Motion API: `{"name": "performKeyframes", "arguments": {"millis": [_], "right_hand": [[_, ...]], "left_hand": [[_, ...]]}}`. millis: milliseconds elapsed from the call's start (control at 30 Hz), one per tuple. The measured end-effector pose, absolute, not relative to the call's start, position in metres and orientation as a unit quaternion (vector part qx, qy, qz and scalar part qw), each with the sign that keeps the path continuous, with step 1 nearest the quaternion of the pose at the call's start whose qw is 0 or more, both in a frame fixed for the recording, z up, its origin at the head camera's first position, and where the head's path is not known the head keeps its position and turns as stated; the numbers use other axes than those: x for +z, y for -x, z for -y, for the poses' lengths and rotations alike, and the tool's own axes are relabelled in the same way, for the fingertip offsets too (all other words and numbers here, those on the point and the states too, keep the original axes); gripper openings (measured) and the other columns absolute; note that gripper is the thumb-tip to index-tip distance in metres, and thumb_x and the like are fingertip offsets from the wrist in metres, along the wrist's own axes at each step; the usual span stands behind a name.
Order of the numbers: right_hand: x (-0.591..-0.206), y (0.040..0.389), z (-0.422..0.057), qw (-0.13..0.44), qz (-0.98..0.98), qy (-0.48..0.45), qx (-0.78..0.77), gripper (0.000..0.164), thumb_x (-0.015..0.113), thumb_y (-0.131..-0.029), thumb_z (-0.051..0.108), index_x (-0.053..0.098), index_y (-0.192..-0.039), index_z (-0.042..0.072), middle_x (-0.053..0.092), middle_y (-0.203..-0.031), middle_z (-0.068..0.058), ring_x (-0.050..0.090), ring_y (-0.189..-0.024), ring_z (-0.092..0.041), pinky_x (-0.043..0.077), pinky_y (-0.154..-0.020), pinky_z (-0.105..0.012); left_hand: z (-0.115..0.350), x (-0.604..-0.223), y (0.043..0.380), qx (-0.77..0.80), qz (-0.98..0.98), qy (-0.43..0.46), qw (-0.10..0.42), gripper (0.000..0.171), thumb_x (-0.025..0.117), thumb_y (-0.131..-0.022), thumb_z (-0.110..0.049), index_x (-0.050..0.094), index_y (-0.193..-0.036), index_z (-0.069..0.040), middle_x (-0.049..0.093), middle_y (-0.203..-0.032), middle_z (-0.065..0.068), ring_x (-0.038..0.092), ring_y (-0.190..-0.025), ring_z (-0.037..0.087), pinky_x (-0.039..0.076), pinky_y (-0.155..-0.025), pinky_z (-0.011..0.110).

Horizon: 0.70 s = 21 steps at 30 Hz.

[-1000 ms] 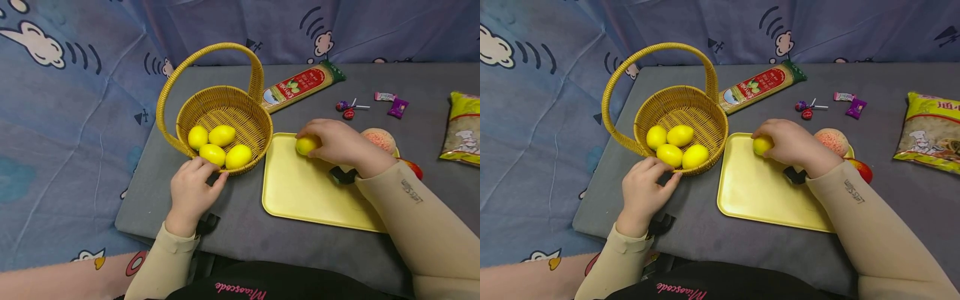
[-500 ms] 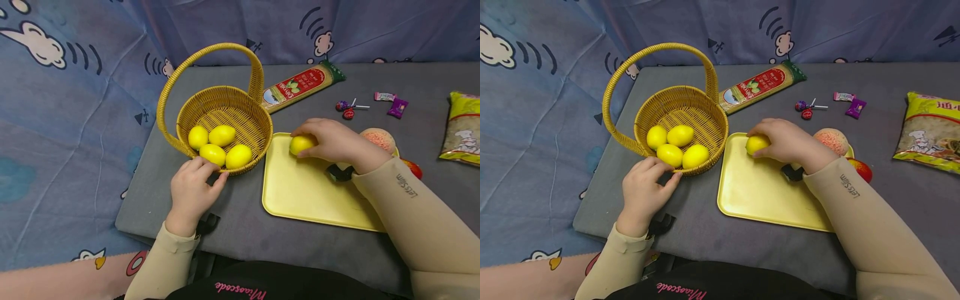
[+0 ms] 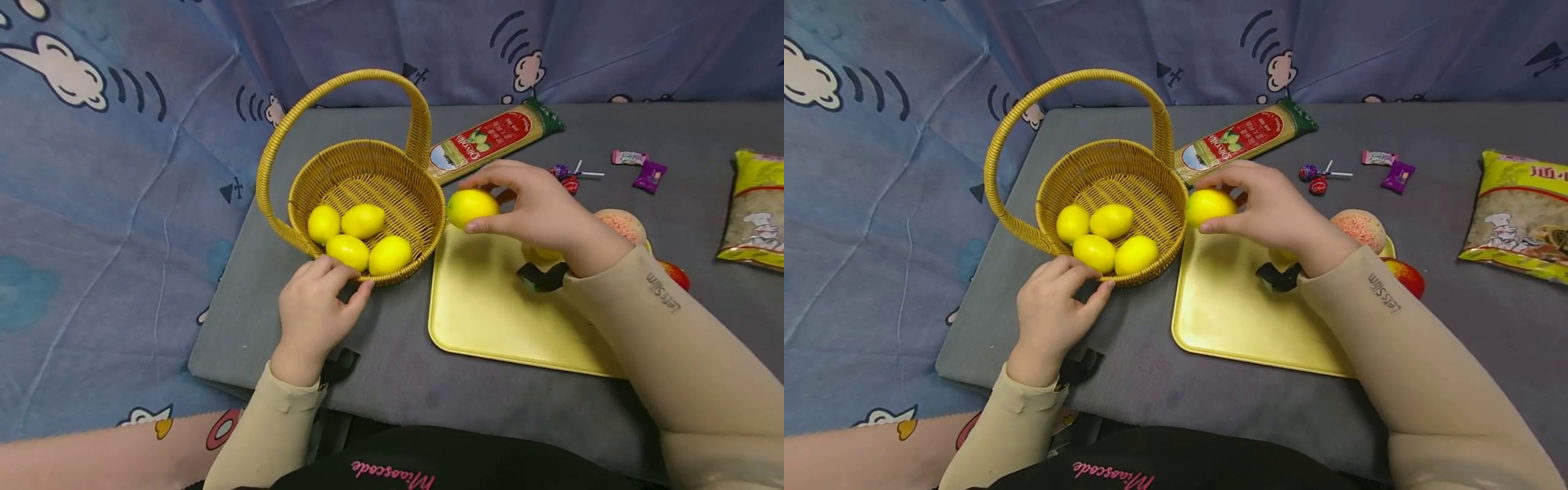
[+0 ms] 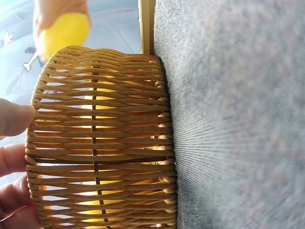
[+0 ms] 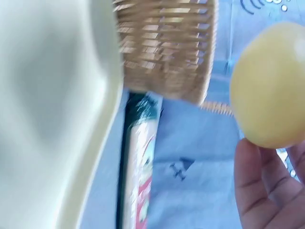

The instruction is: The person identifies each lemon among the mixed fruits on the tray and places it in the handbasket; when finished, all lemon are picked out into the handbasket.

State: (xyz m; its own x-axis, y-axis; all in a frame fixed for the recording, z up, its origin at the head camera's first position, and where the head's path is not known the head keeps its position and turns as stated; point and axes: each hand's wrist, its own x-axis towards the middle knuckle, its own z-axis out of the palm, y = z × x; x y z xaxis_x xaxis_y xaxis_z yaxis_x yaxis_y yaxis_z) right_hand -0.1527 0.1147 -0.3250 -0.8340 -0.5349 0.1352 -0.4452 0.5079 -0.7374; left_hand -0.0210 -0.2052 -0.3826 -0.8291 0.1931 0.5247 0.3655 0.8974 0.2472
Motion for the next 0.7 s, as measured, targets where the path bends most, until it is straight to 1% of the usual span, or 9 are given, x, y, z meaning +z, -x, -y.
{"name": "performKeyframes", "arguments": {"millis": [67,167,300,367,500,600,700], "right_hand": [[-0.321,0.154,-0.106,0.055,-0.860,0.289,-0.417,0.052,0.087,-0.080,0.031,0.070,-0.127,0.019,0.066,-0.122,0.008,0.052,-0.106,-0.007,0.048,-0.088,-0.022],[-0.318,0.156,-0.091,0.059,-0.852,0.306,-0.420,0.054,0.087,-0.079,0.030,0.070,-0.129,0.019,0.065,-0.128,0.009,0.055,-0.112,-0.008,0.050,-0.091,-0.028],[-0.318,0.162,-0.069,0.075,-0.843,0.337,-0.414,0.054,0.088,-0.079,0.028,0.069,-0.129,0.018,0.064,-0.130,0.008,0.057,-0.115,-0.010,0.052,-0.094,-0.036],[-0.319,0.165,-0.058,0.084,-0.840,0.353,-0.403,0.053,0.087,-0.080,0.029,0.069,-0.129,0.018,0.064,-0.129,0.007,0.057,-0.112,-0.012,0.051,-0.093,-0.037],[-0.326,0.170,-0.040,0.088,-0.847,0.391,-0.350,0.051,0.086,-0.082,0.031,0.069,-0.129,0.019,0.064,-0.128,0.004,0.057,-0.114,-0.016,0.047,-0.096,-0.038],[-0.330,0.171,-0.034,0.093,-0.853,0.412,-0.307,0.048,0.086,-0.082,0.028,0.070,-0.127,0.018,0.065,-0.125,0.001,0.057,-0.116,-0.018,0.044,-0.102,-0.039],[-0.332,0.171,-0.032,0.106,-0.858,0.417,-0.279,0.047,0.087,-0.081,0.026,0.071,-0.124,0.015,0.066,-0.124,0.000,0.059,-0.113,-0.019,0.045,-0.102,-0.040]], "left_hand": [[0.206,-0.383,0.021,-0.169,0.941,0.148,0.252,0.019,0.075,-0.089,-0.036,0.075,-0.087,-0.017,0.066,-0.088,0.001,0.059,-0.075,0.022,0.052,-0.069,0.036],[0.206,-0.383,0.021,-0.167,0.942,0.148,0.252,0.019,0.075,-0.089,-0.036,0.074,-0.087,-0.017,0.065,-0.087,0.001,0.059,-0.075,0.022,0.052,-0.069,0.036],[0.207,-0.382,0.022,-0.168,0.941,0.149,0.253,0.019,0.074,-0.089,-0.036,0.075,-0.087,-0.017,0.065,-0.088,0.001,0.059,-0.075,0.023,0.052,-0.070,0.037],[0.207,-0.382,0.021,-0.168,0.941,0.149,0.253,0.019,0.075,-0.089,-0.036,0.075,-0.087,-0.017,0.065,-0.088,0.001,0.059,-0.075,0.023,0.052,-0.069,0.037],[0.208,-0.382,0.021,-0.166,0.942,0.148,0.252,0.020,0.075,-0.089,-0.036,0.075,-0.087,-0.017,0.065,-0.087,0.001,0.059,-0.074,0.023,0.052,-0.069,0.037],[0.208,-0.383,0.021,-0.165,0.941,0.151,0.252,0.020,0.075,-0.089,-0.037,0.075,-0.087,-0.016,0.065,-0.087,0.001,0.059,-0.074,0.023,0.052,-0.069,0.036],[0.209,-0.383,0.022,-0.167,0.940,0.155,0.254,0.021,0.075,-0.089,-0.037,0.075,-0.087,-0.016,0.065,-0.087,0.001,0.058,-0.074,0.022,0.052,-0.069,0.036]]}}
